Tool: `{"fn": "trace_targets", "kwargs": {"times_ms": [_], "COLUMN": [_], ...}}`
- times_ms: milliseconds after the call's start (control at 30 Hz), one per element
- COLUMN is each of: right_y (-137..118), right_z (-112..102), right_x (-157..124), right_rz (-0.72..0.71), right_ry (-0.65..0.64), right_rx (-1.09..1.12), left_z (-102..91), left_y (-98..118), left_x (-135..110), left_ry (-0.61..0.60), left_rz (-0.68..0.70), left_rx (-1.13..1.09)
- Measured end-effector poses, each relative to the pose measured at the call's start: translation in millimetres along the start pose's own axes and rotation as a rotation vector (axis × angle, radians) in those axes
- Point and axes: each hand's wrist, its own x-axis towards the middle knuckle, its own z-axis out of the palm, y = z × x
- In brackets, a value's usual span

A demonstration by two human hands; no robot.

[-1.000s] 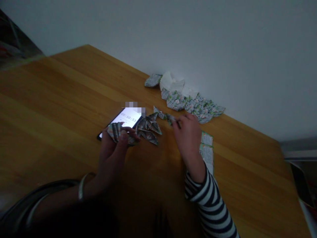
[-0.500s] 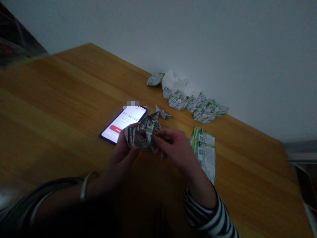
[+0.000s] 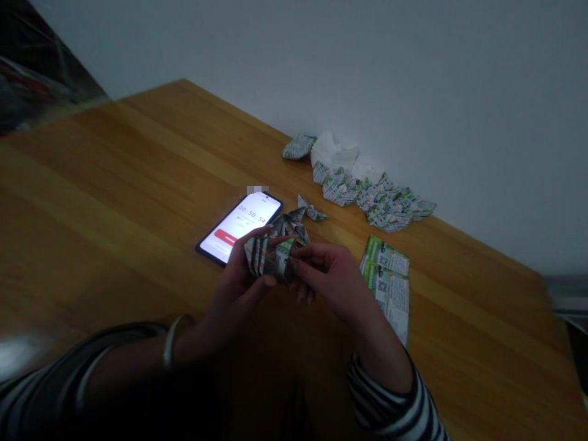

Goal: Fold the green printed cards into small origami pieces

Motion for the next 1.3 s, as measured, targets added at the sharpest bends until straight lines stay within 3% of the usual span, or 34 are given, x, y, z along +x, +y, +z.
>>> {"fn": "trace_targets", "kwargs": {"times_ms": [567, 1300], "right_y": [7.5, 9.9], "right_z": [-5.4, -8.3], "right_x": [1.1, -1.4], "right_rz": [-0.086, -0.131], "right_ry": [-0.013, 0.109], "right_rx": [-0.077, -0.251], "left_z": [-3.4, -1.8], "left_y": [-1.9, 1.5], "left_x": [1.0, -2.4], "left_ry": [-0.017, -0.048], "left_rz": [0.033, 0.023], "left_rx": [0.089, 0.068]}}
